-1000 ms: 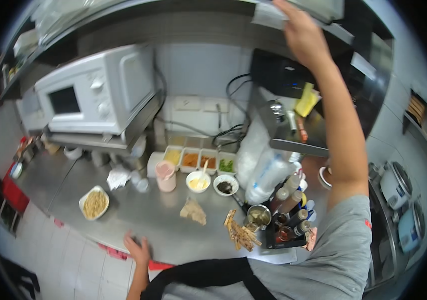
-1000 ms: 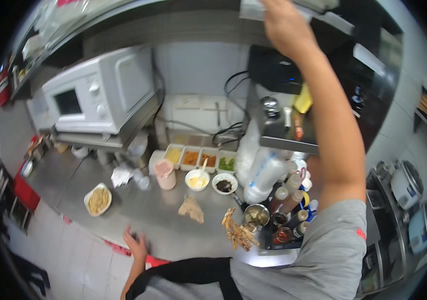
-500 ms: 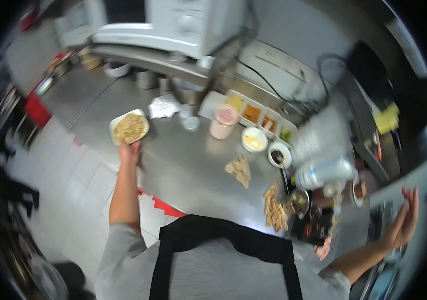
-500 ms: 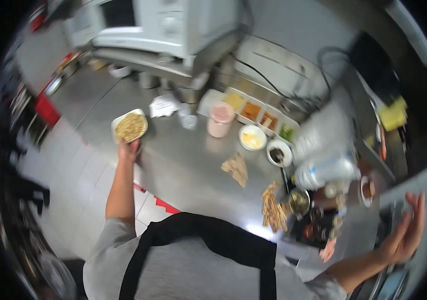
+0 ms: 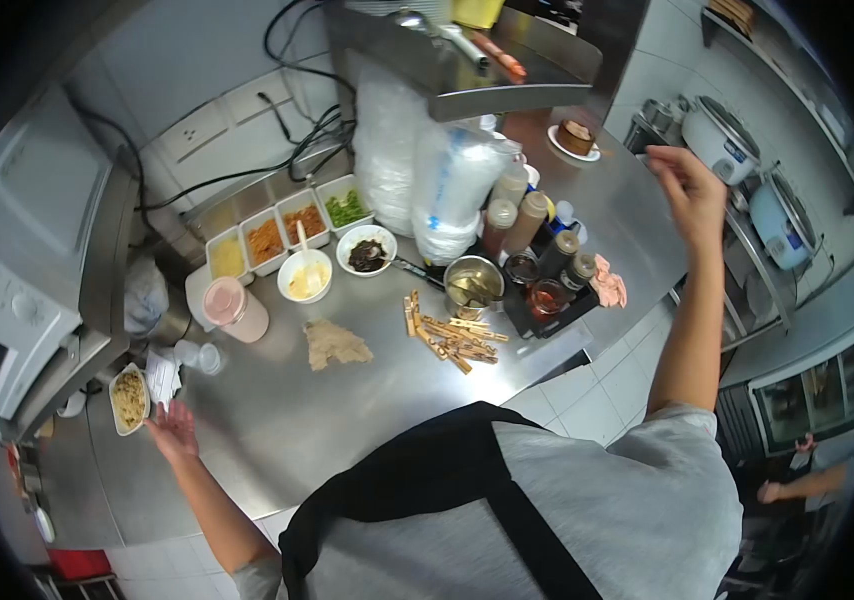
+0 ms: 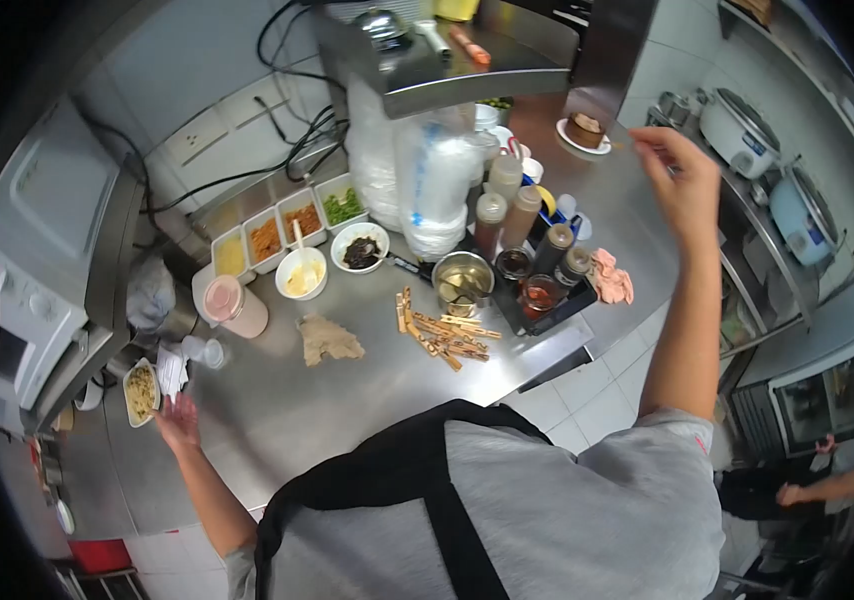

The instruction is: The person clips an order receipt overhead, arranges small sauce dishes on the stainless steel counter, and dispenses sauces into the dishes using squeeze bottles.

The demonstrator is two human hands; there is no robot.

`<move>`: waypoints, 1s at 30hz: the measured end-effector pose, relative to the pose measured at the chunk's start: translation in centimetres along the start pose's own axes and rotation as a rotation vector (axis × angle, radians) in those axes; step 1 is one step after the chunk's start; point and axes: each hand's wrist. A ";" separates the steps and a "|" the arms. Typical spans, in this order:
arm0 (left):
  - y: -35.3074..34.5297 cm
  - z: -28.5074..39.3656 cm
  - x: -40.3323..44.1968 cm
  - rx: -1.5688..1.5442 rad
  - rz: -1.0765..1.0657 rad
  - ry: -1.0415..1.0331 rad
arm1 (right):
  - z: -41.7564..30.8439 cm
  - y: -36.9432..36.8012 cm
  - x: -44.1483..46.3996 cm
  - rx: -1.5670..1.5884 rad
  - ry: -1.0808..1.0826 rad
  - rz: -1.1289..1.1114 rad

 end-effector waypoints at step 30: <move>-24.5 -27.2 -41.1 1.543 0.027 -0.726 | 40.9 -35.6 9.1 0.822 -0.903 -0.773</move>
Point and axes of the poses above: each hand's wrist, its own x-axis towards the middle knuckle, its own y-axis out of the back of the hand, z = x × y, and after that the axes turned 8 degrees about -y, right-handed
